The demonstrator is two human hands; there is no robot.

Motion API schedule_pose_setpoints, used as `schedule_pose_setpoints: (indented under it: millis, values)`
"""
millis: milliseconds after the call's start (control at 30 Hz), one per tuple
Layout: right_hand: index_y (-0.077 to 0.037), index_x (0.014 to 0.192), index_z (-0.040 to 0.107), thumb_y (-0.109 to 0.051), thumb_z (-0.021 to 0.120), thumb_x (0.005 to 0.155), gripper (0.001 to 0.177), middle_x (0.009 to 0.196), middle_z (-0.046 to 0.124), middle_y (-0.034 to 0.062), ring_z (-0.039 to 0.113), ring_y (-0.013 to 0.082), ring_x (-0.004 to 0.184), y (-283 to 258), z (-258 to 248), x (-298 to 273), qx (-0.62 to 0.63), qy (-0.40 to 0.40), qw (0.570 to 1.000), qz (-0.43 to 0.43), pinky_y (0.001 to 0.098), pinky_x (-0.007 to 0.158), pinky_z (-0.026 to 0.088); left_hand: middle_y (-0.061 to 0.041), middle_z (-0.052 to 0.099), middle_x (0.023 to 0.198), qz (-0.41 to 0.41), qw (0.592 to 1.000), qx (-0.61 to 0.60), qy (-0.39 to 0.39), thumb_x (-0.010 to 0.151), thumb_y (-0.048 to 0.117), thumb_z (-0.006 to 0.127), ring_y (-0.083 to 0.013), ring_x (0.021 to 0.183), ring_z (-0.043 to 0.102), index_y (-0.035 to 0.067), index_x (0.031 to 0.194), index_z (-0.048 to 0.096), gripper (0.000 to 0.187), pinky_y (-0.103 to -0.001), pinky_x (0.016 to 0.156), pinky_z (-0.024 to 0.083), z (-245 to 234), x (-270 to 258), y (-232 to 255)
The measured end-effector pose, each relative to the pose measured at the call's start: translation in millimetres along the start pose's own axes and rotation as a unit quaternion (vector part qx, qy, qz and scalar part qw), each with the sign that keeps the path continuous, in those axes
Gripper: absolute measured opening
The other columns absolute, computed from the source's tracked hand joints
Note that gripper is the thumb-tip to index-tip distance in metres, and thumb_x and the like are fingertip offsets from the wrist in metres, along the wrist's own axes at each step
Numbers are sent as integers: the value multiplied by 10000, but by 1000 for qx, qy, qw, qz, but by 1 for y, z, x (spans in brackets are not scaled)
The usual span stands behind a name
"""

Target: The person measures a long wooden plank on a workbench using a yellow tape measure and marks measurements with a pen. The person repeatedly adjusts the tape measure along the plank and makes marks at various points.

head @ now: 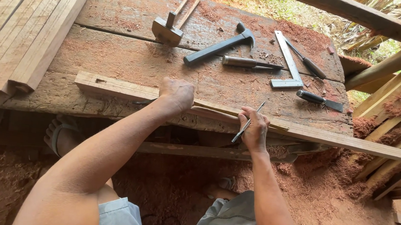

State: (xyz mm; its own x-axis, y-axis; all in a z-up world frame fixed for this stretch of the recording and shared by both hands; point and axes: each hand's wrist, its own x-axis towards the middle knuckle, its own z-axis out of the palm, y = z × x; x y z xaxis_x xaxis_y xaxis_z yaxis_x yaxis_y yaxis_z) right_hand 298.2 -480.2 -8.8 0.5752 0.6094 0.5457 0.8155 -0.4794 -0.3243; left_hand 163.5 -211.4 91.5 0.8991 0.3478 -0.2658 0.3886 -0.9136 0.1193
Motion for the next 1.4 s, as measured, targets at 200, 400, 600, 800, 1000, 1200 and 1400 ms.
schedule_pose_setpoints:
  millis: [200, 400, 600, 800, 1000, 1200, 1400]
  values:
    - [-138, 1222, 691, -249, 724, 998, 251, 1000, 781, 2, 700, 170, 947, -3, 0, -2, -7, 11, 1000, -1, 368, 1030, 371, -52, 756, 982, 16, 999, 19, 31, 969, 207, 580, -196, 901, 701, 161, 1034, 758, 195, -396, 848, 426, 11, 6, 1]
    - [-123, 1196, 695, -226, 726, 990, 232, 1007, 776, 13, 706, 200, 977, -11, -1, -3, -13, 36, 999, -14, 388, 1019, 402, -52, 763, 970, 14, 999, 11, 27, 982, 188, 564, -196, 894, 711, 173, 1035, 754, 198, -403, 873, 413, 8, 4, 1]
    - [-127, 1140, 708, -228, 733, 992, 181, 1048, 774, 57, 720, 228, 966, -13, -4, -2, -46, 72, 995, -54, 405, 966, 452, -52, 764, 961, 11, 1000, 5, 23, 995, 204, 577, -196, 903, 711, 161, 1032, 763, 195, -403, 867, 432, 10, 5, 2]
    - [-135, 1122, 718, -222, 741, 977, 170, 965, 779, 59, 742, 239, 873, -16, -13, 6, -60, 24, 997, -49, 394, 833, 509, -62, 766, 976, 5, 999, 2, 31, 1003, 237, 597, -204, 906, 719, 171, 1029, 776, 192, -393, 822, 502, 10, 7, 3]
    - [-148, 1138, 715, -230, 721, 1002, 160, 965, 788, 70, 756, 215, 840, -4, -5, 3, -51, 6, 998, -44, 379, 783, 527, -63, 763, 962, 4, 1000, 24, 18, 1000, 251, 620, -185, 878, 722, 152, 1022, 774, 184, -378, 784, 527, 5, 4, 6]
    - [-144, 1134, 709, -228, 706, 998, 159, 973, 786, 75, 756, 232, 868, -12, -11, 5, -57, 16, 997, -53, 382, 800, 532, -60, 780, 978, -2, 1000, 17, 4, 1023, 238, 600, -189, 899, 738, 155, 1042, 778, 197, -383, 802, 532, 5, 7, 6]
    - [-145, 1155, 709, -240, 712, 997, 184, 984, 784, 83, 753, 239, 892, -9, -8, 2, -63, 9, 997, -42, 384, 823, 531, -38, 768, 1096, -8, 1000, 11, -12, 924, 289, 723, -203, 1027, 723, 194, 1107, 776, 213, -391, 822, 530, -4, 11, 6]
